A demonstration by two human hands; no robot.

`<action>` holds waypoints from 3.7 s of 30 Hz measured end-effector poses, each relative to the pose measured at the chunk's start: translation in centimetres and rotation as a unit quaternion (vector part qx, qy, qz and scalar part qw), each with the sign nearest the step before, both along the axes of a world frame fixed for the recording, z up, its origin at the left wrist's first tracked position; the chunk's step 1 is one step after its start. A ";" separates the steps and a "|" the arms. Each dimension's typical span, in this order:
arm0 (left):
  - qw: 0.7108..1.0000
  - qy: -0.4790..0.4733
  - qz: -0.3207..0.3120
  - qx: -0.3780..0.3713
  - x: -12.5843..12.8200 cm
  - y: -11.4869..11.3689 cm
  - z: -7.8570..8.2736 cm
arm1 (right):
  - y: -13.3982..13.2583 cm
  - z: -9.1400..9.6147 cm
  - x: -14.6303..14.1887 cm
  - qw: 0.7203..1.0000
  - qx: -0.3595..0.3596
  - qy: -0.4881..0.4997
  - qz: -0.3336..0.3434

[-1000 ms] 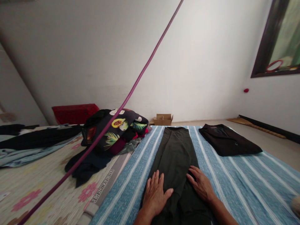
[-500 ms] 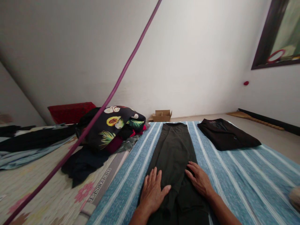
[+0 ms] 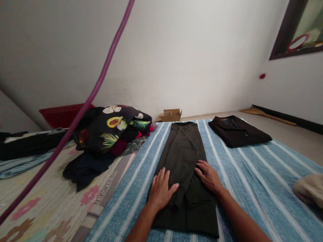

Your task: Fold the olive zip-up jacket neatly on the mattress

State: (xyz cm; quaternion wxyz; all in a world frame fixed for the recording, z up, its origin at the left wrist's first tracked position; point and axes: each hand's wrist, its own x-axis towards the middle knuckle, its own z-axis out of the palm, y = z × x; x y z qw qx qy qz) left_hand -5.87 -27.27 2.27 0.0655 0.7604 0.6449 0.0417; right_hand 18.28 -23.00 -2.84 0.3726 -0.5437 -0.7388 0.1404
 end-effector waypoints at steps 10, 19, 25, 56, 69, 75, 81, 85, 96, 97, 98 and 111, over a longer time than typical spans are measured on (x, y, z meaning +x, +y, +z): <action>0.990 -0.097 -0.038 0.100 0.8 -2.2 1.0 | 0.0 -0.1 0.3 1.000 0.018 0.000 -0.006; 0.997 -0.047 -0.049 -0.027 1.9 -3.7 1.2 | 0.1 -0.7 0.2 1.000 0.017 0.007 -0.003; 0.996 -0.065 -0.037 -0.041 1.5 -3.3 1.6 | 0.1 -0.6 0.0 1.000 0.019 0.008 0.000; 0.986 -0.106 -0.128 -0.006 9.0 5.4 2.4 | 0.3 -1.6 -0.9 0.991 0.060 -0.023 -0.120; 0.998 -0.031 -0.058 -0.017 13.3 6.5 3.4 | -0.2 1.0 -0.4 0.994 0.002 -0.080 -0.078; 0.998 -0.041 -0.051 -0.025 14.0 7.4 2.9 | 3.3 3.2 0.5 0.979 -0.081 -0.084 -0.170; 0.997 -0.059 -0.034 -0.028 13.3 8.9 3.3 | 8.4 4.7 -0.2 0.966 -0.128 -0.129 -0.185; 0.996 -0.085 -0.022 -0.006 13.1 10.2 2.9 | 10.0 4.8 -1.0 0.960 -0.159 -0.130 -0.192; 0.977 -0.203 0.067 -0.004 13.1 12.7 1.8 | 12.4 6.8 -2.3 0.960 -0.195 -0.069 -0.187; 0.972 -0.222 0.079 -0.001 13.0 13.0 1.7 | 12.6 7.0 -2.6 0.963 -0.194 -0.058 -0.177; 0.962 -0.255 0.096 0.000 12.8 13.3 1.6 | 12.7 7.1 -3.0 0.966 -0.193 -0.047 -0.166; 0.668 -0.706 0.222 -0.072 5.7 17.6 0.3 | 12.3 7.1 -3.1 0.979 -0.158 0.049 -0.122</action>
